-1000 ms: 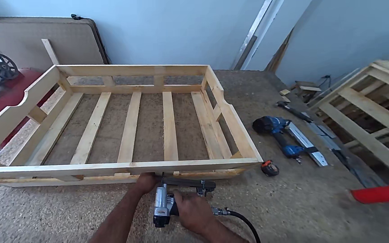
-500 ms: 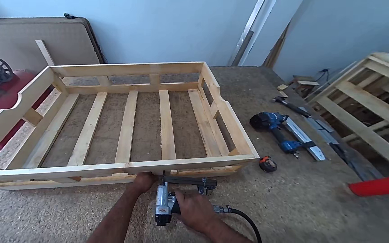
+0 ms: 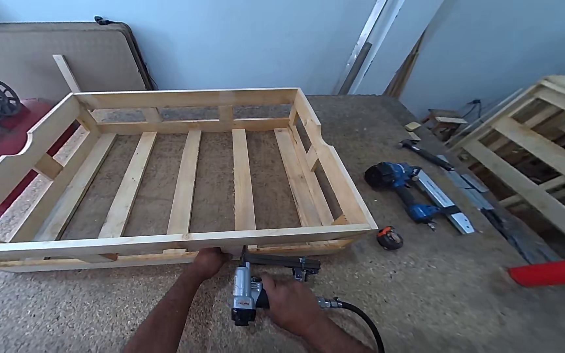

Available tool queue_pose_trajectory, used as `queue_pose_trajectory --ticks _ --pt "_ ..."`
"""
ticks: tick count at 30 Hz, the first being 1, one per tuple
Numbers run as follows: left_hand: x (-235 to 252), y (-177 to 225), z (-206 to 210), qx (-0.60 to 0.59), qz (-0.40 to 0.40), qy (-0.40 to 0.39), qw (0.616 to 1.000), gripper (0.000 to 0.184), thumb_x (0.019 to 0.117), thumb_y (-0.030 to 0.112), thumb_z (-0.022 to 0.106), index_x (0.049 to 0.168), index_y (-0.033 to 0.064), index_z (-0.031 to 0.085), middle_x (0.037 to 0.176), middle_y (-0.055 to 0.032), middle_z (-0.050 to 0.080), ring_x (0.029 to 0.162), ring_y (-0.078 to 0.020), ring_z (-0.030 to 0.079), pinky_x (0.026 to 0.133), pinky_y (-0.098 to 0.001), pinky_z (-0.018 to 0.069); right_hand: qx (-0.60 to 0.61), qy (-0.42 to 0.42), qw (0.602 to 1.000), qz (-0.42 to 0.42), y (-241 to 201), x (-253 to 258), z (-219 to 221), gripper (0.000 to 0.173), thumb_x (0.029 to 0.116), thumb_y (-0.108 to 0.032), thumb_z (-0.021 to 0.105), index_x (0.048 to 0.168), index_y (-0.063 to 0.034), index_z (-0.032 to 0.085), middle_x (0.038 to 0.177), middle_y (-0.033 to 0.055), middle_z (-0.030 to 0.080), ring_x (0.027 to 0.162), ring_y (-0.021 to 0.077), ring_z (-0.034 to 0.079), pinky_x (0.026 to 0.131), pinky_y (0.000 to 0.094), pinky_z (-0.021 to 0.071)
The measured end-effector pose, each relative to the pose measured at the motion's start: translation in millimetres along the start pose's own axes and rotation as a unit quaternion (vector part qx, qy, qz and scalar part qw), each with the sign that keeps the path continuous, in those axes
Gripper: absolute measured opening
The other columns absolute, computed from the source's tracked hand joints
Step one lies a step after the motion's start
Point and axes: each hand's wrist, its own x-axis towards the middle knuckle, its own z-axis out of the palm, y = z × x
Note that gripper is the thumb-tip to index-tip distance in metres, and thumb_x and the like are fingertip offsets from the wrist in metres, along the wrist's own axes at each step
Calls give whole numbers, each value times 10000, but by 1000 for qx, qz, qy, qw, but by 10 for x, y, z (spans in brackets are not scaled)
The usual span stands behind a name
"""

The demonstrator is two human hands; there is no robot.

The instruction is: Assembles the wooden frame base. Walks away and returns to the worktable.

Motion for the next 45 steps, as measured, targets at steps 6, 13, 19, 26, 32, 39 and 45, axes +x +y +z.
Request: queue_pose_trajectory --ticks 6,13,19,26,32,39,45 --pt "11 -52 42 60 10 19 998 440 1041 392 561 1187 -2 690 1245 -196 684 1238 -324 625 1094 -517 450 -2 -29 999 15 2 -9 -50 591 908 -230 664 1445 -60 485 894 190 717 832 416 726 698 573 574" --pt "176 -240 258 90 16 60 994 464 1048 431 533 1121 8 710 1172 -179 711 1191 -323 654 1068 -513 481 -2 -133 991 -20 -100 94 126 683 970 -128 567 1595 -129 289 957 220 705 866 447 711 718 608 563" --pt "-34 -380 304 102 52 165 980 380 1060 329 527 1310 87 679 1342 -113 669 1325 -277 576 1171 -457 397 1 -163 986 -23 -267 358 470 564 1002 -110 506 1539 -88 338 1029 233 699 912 454 707 753 621 556" --pt "-535 -474 806 -353 -37 49 933 542 1055 462 494 1371 27 562 1146 -155 698 999 -253 706 900 -467 588 9 -148 989 -13 -229 447 500 578 1003 -113 502 1557 -89 338 1046 241 703 916 467 704 763 627 551" --pt "-535 -405 1055 -401 -59 61 912 488 1045 444 522 1291 29 591 1054 -115 718 943 -206 716 870 -425 598 3 -134 991 -28 -240 437 533 596 996 -122 514 1562 -89 328 1013 230 705 896 451 709 751 608 556" --pt "-522 -422 962 -378 -69 88 919 455 1049 426 516 1273 39 602 1032 -106 717 924 -201 714 854 -425 599 17 -134 991 -18 -316 517 475 574 994 -109 518 1542 -77 351 1049 241 702 935 459 705 776 614 555" --pt "-511 -421 962 -372 -68 88 922 442 1047 422 519 1259 45 611 1016 -99 718 916 -197 715 845 -420 599 10 -136 991 -9 -328 521 473 528 996 -126 520 1502 -57 388 1048 234 705 946 447 709 782 606 556"
